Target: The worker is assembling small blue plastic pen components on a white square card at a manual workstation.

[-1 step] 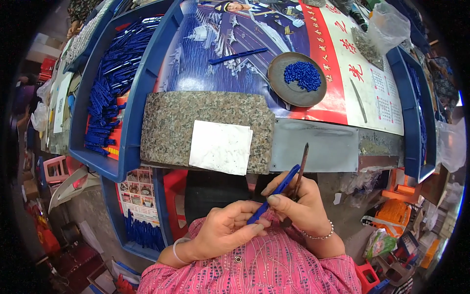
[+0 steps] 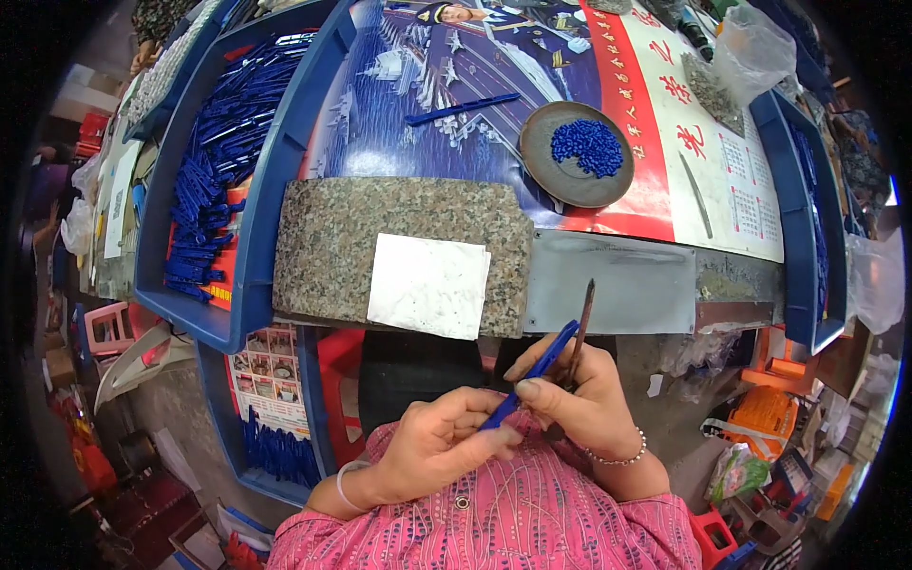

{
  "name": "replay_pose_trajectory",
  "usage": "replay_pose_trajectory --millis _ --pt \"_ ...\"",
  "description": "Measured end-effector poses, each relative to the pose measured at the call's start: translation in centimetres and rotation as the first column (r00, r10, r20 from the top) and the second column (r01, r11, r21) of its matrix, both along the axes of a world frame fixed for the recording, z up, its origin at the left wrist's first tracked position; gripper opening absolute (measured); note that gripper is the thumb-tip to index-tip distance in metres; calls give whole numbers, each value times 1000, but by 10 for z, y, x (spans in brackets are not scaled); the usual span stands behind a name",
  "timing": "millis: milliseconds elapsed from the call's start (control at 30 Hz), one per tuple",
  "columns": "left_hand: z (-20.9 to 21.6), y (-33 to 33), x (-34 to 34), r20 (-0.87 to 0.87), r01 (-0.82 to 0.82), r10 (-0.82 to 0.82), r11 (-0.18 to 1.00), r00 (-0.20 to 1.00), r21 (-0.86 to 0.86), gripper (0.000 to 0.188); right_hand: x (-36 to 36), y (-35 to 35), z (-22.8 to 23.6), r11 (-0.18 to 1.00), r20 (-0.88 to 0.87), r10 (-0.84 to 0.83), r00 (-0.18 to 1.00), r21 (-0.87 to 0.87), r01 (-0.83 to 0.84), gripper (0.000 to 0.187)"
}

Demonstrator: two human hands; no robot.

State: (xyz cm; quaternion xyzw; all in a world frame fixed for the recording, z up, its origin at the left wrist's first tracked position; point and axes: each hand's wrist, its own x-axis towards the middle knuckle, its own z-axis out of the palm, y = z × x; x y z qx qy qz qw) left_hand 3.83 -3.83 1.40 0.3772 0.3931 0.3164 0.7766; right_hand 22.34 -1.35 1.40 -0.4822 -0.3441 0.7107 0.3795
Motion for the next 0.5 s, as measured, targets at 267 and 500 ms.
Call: replay_pose_trajectory --millis 267,500 --pt "-3 -4 -3 -244 71 5 951 970 302 16 -9 -1 8 998 64 37 997 40 -39 20" --pt "-10 7 -12 43 -60 67 988 997 -140 23 -16 2 6 927 144 -43 989 374 -14 16"
